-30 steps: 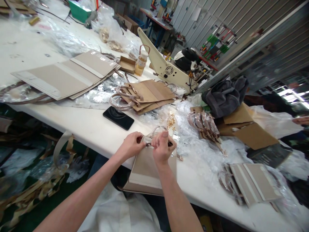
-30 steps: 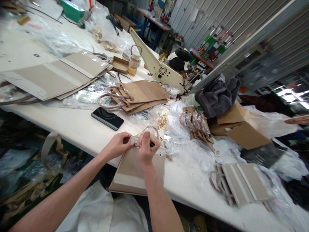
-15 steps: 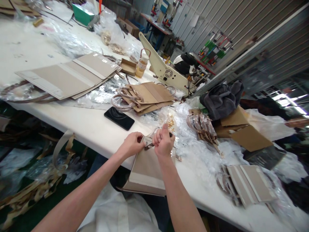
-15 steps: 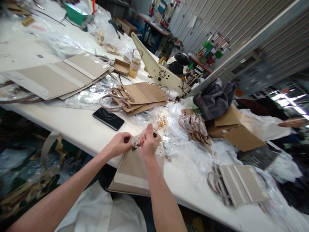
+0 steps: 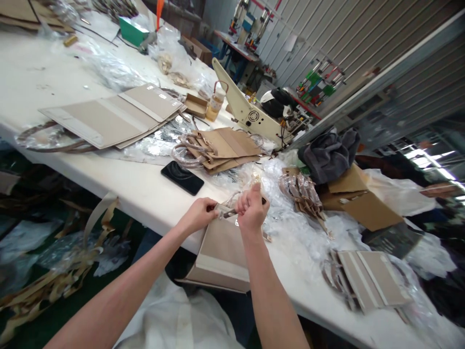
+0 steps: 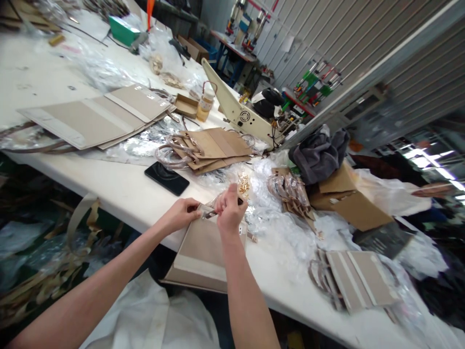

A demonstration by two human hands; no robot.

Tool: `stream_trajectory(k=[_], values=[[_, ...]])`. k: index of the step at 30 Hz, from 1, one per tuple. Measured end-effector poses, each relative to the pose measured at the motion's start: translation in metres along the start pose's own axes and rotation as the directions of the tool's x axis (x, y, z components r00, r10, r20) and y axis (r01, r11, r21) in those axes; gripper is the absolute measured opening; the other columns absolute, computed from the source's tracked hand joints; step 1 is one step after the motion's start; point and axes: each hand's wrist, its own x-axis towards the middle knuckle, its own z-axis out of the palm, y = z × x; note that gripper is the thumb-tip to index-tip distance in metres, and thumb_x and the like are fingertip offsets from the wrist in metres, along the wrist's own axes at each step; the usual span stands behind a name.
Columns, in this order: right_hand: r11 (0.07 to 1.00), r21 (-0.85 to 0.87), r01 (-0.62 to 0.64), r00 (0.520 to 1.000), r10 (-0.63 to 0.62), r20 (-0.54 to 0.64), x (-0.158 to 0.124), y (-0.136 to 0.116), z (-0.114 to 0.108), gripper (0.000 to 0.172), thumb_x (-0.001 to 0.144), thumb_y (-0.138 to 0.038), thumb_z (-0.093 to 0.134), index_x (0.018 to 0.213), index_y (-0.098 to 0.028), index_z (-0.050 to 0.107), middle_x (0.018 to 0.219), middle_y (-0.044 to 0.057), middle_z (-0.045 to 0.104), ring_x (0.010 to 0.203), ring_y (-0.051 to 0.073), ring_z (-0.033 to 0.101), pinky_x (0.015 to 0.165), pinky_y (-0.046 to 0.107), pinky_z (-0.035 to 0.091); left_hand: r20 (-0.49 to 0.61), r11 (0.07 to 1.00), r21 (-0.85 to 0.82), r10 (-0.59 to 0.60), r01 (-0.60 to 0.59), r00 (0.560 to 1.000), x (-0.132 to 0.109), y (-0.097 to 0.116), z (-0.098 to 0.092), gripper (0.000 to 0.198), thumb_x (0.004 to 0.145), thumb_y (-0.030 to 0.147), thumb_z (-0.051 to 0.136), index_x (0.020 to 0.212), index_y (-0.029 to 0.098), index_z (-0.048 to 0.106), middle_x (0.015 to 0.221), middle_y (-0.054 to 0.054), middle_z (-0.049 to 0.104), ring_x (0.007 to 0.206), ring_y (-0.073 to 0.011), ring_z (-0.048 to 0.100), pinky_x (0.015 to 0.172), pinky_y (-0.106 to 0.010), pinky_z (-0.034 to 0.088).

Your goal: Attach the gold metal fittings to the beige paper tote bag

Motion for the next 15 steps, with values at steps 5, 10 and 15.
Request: stream_trajectory(k=[5, 10, 15], values=[[0.989, -0.098, 0.115, 0.993, -0.113, 0.022, -0.026, 0.015, 0.003, 0.067, 0.105, -0.061, 0.071, 0.055, -0.025, 0.043, 0.049, -0.007, 0.034, 0.039, 0.010, 0.034, 0.040, 0.030, 0.025, -0.011, 1.000, 0.013, 0.008, -0.008, 1.000, -0.001, -0.002, 0.000, 0.013, 0.079, 0.023, 0.063, 0.074, 0.017, 0.074, 0.076, 0.000, 0.062, 0.075, -0.0178, 0.054, 0.070, -0.034, 0.035], [0.989, -0.109, 0.097, 0.995, -0.095, 0.016, -0.021, 0.020, -0.003, 0.069, 0.103, -0.063, 0.072, 0.055, -0.024, 0.041, 0.049, -0.008, 0.034, 0.040, 0.010, 0.035, 0.041, 0.029, 0.026, -0.008, 1.000, 0.005, 0.014, -0.014, 1.000, -0.002, -0.002, -0.001, 0.012, 0.079, 0.021, 0.065, 0.077, 0.017, 0.076, 0.079, -0.001, 0.064, 0.080, -0.0189, 0.057, 0.074, -0.033, 0.039], [0.991, 0.058, -0.117, 0.990, 0.122, -0.076, 0.019, 0.004, -0.012, 0.073, 0.091, -0.071, 0.080, 0.057, -0.026, 0.033, 0.046, -0.011, 0.027, 0.036, 0.007, 0.019, 0.033, 0.026, 0.013, 0.006, 1.000, 0.003, 0.018, -0.018, 1.000, -0.002, -0.002, -0.001, 0.017, 0.082, 0.025, 0.066, 0.083, 0.019, 0.081, 0.082, -0.002, 0.067, 0.080, -0.0194, 0.057, 0.075, -0.034, 0.039]])
